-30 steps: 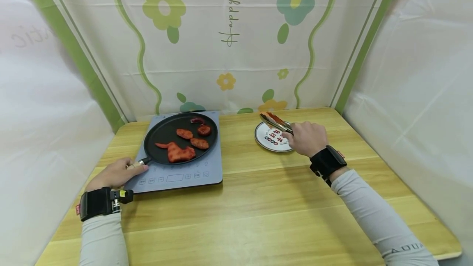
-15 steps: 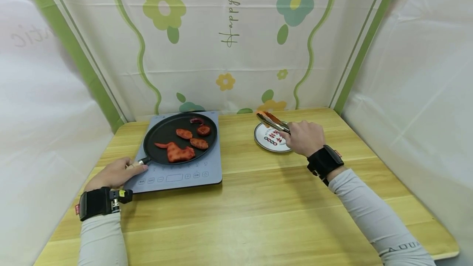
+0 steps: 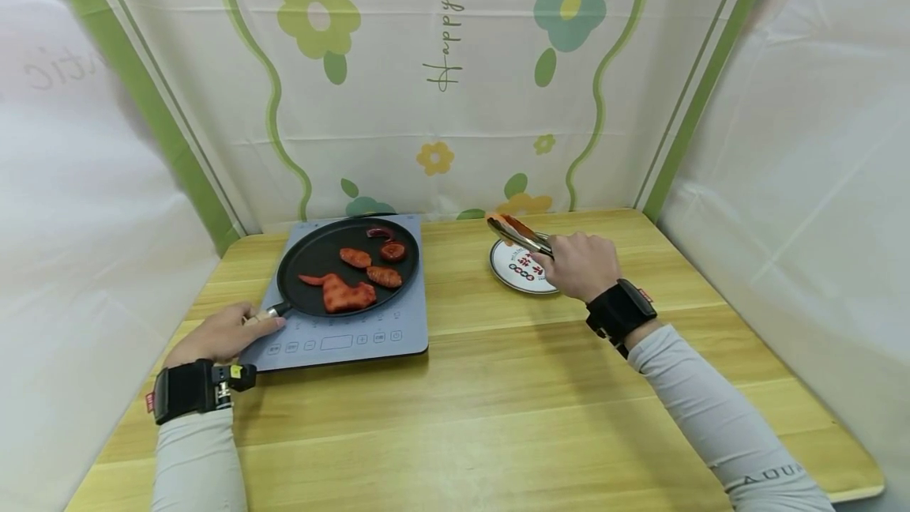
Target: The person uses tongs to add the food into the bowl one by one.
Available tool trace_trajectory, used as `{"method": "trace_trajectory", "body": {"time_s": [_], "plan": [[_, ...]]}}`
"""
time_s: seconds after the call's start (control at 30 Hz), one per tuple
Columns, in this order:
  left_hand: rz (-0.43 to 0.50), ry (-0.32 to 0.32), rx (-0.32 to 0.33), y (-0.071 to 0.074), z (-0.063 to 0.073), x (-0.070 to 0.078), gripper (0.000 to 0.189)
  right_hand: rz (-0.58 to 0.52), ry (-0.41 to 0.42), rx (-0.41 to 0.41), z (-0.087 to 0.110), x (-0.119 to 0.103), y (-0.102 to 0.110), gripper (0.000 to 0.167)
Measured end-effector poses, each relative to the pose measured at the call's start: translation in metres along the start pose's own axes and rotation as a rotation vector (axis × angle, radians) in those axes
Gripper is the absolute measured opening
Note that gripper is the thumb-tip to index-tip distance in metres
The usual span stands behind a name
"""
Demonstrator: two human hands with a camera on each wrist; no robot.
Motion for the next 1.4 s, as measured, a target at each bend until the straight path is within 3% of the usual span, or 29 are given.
{"method": "trace_trajectory", "body": {"time_s": [0.37, 0.53, 0.63, 0.87, 1.4], "plan": [[0.035, 0.014, -0.017, -0.003, -0.005, -0.007, 0.055, -0.009, 0.011, 0.019, -0.002, -0.008, 0.004, 0.037], [0.057, -0.039, -0.011, -0.005, -0.017, -0.020, 0.063, -0.020, 0.015, 0.017, -0.003, -0.011, 0.006, 0.038], [0.060, -0.036, -0.009, -0.006, -0.018, -0.022, 0.064, -0.017, 0.018, 0.020, -0.004, -0.013, 0.008, 0.039], [0.036, 0.021, -0.015, -0.002, -0.003, -0.007, 0.054, -0.022, 0.032, 0.018, -0.004, -0.018, 0.007, 0.038], [0.001, 0.023, -0.009, -0.001, -0.001, -0.002, 0.051, -0.023, 0.065, 0.011, -0.005, -0.028, 0.004, 0.039]]}}
Point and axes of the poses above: each hand's wrist, its own z-axis away from the middle knuckle, its own y-axis out of the back of the hand, x = y × z, the point moved 10 cm from there along -z, towards the middle knuckle
